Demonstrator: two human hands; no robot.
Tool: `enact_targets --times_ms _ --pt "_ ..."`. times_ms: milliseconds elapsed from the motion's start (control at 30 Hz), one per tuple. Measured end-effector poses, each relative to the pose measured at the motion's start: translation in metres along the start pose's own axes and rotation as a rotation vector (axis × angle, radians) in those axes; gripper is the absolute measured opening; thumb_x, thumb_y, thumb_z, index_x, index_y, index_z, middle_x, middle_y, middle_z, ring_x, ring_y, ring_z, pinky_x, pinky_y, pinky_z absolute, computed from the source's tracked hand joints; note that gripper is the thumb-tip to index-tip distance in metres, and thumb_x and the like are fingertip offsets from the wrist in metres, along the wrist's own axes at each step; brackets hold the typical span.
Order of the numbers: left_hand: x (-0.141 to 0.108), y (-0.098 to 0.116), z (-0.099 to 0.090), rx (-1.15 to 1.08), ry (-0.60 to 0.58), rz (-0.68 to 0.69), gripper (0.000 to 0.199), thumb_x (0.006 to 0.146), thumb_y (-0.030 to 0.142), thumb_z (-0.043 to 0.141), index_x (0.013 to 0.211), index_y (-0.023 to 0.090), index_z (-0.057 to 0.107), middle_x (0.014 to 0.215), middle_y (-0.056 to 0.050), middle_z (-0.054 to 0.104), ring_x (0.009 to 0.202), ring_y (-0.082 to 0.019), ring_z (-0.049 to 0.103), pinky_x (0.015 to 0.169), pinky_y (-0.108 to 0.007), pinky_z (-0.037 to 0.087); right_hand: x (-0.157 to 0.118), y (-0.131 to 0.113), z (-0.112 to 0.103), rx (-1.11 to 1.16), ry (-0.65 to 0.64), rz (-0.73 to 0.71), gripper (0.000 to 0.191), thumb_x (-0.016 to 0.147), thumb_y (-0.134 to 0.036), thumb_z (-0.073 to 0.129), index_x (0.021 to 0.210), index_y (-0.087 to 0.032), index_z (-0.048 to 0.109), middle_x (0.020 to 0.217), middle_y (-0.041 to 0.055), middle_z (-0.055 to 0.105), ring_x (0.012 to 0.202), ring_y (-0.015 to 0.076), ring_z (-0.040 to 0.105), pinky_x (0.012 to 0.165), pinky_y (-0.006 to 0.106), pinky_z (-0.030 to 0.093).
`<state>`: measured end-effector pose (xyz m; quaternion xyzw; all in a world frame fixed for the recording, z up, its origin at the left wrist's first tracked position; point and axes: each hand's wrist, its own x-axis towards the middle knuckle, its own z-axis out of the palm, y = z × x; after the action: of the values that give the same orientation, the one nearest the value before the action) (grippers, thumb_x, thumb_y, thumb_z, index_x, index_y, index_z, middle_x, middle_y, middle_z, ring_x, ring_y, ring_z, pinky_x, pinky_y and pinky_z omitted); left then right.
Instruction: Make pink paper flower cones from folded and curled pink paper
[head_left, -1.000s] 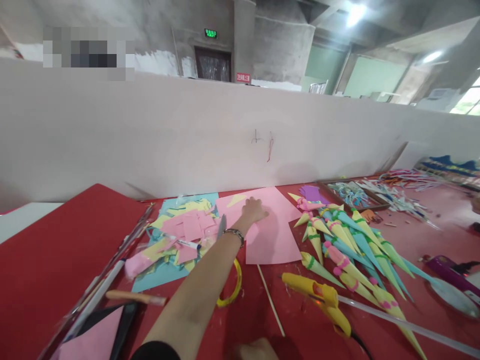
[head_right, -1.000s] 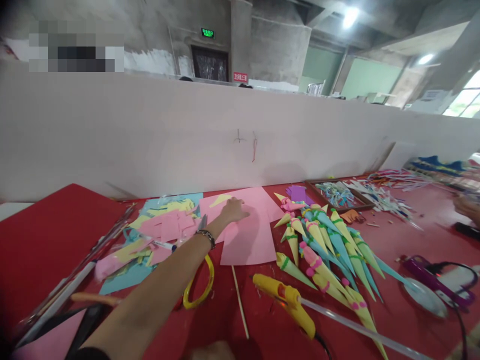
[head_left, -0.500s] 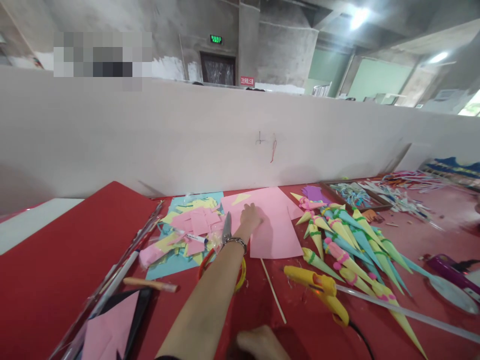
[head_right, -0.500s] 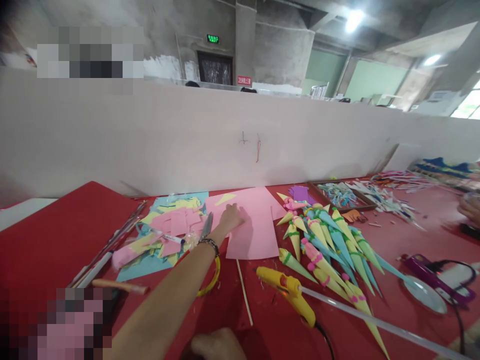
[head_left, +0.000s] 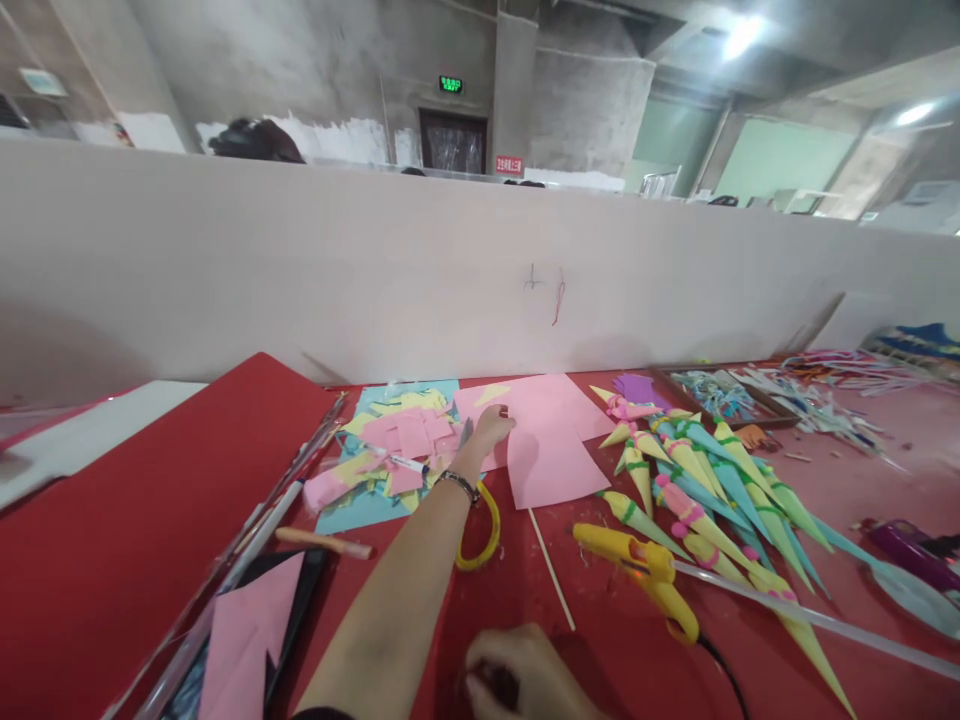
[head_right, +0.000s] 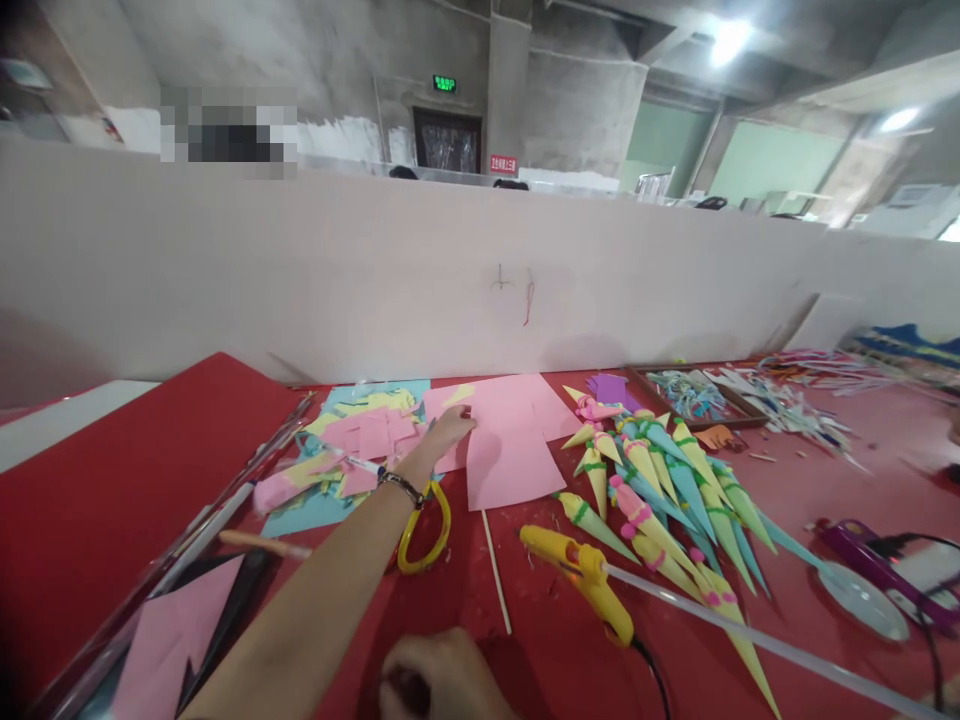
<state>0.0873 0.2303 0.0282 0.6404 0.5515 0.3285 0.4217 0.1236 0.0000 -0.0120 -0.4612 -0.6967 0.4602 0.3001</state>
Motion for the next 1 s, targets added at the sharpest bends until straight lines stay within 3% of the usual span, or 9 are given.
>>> enact_targets --times_ms 167,300,367,467,633,733,800,900,1000 --pt "-0.005 0.01 -0.02 0.094 -0.017 0.112 0.031 0.086 0.032 0.053 0.113 0.015 0.052 0.113 -0.008 0.056 0.095 -0.021 0.057 0.079 -0.041 0.05 -0.006 -0.005 -0.003 0.005 0.06 -0.071 0.016 0.067 -0.011 0.048 0.068 -0.015 0.063 0.049 -0.005 0.048 0.044 0.0057 0.038 0.043 0.014 0.029" --pt "-0.018 0.024 -0.044 0.123 0.072 0.238 0.029 0.086 0.033 0.053 0.108 0.014 0.054 0.108 -0.006 0.058 0.091 -0.02 0.058 0.076 -0.039 0.05 -0.007 -0.008 -0.006 -0.04 0.099 -0.09 0.017 0.068 -0.013 0.047 0.067 -0.016 0.063 0.051 -0.0034 0.052 0.045 0.0066 0.041 0.044 0.015 0.03" --pt "-0.028 0.034 -0.058 0.126 0.127 0.298 0.023 0.085 0.032 0.053 0.099 0.013 0.057 0.095 -0.004 0.06 0.08 -0.016 0.059 0.07 -0.034 0.05 -0.008 -0.009 -0.007 -0.062 0.097 -0.096 0.016 0.07 -0.014 0.046 0.068 -0.016 0.063 0.052 -0.0029 0.054 0.046 0.0071 0.042 0.045 0.015 0.031" --pt "-0.051 0.049 -0.077 0.117 0.209 0.373 0.015 0.083 0.025 0.052 0.076 0.013 0.058 0.061 0.005 0.049 0.057 -0.009 0.048 0.055 -0.022 0.038 -0.01 -0.009 -0.008 -0.096 0.097 -0.1 0.017 0.072 -0.015 0.046 0.069 -0.015 0.062 0.054 -0.002 0.055 0.047 0.0077 0.044 0.046 0.016 0.031" --pt "-0.121 0.064 -0.102 0.122 0.208 0.439 0.016 0.079 0.028 0.051 0.079 0.015 0.06 0.053 0.007 0.042 0.045 -0.006 0.034 0.046 -0.02 0.026 -0.012 -0.012 -0.01 -0.137 0.08 -0.104 0.019 0.075 -0.016 0.044 0.071 -0.015 0.063 0.055 -0.0018 0.056 0.048 0.0079 0.046 0.047 0.016 0.032" --pt "-0.168 0.053 -0.105 0.204 0.16 0.544 0.015 0.078 0.027 0.05 0.073 0.016 0.058 0.059 0.005 0.049 0.048 -0.007 0.039 0.048 -0.019 0.032 -0.014 -0.019 -0.016 -0.161 0.123 -0.135 0.02 0.076 -0.017 0.043 0.071 -0.015 0.062 0.057 -0.0005 0.058 0.05 0.0085 0.048 0.049 0.017 0.034" --pt "-0.195 0.036 -0.103 0.262 0.135 0.565 0.018 0.078 0.024 0.05 0.062 0.018 0.054 0.053 0.006 0.047 0.049 -0.008 0.042 0.049 -0.019 0.034 -0.017 -0.022 -0.022 -0.187 0.213 -0.129 0.019 0.076 -0.018 0.043 0.069 -0.015 0.061 0.059 0.0002 0.06 0.051 0.0092 0.05 0.051 0.017 0.037" --pt "-0.227 0.003 -0.101 0.299 -0.004 0.54 0.016 0.079 0.018 0.045 0.07 0.019 0.058 0.068 0.0 0.059 0.061 -0.011 0.053 0.057 -0.021 0.043 -0.025 -0.016 -0.033 -0.299 0.342 -0.04 0.018 0.075 -0.022 0.048 0.061 -0.017 0.059 0.047 -0.0026 0.051 0.043 0.0096 0.045 0.044 0.019 0.034" --pt "-0.25 -0.027 -0.104 0.303 -0.124 0.499 0.022 0.079 0.011 0.042 0.084 0.021 0.061 0.08 -0.003 0.064 0.072 -0.012 0.06 0.064 -0.022 0.047 -0.037 0.001 -0.041 -0.309 0.494 -0.045 0.019 0.073 -0.027 0.053 0.086 -0.018 0.064 0.06 0.0018 0.061 0.051 0.0145 0.054 0.048 0.021 0.042"
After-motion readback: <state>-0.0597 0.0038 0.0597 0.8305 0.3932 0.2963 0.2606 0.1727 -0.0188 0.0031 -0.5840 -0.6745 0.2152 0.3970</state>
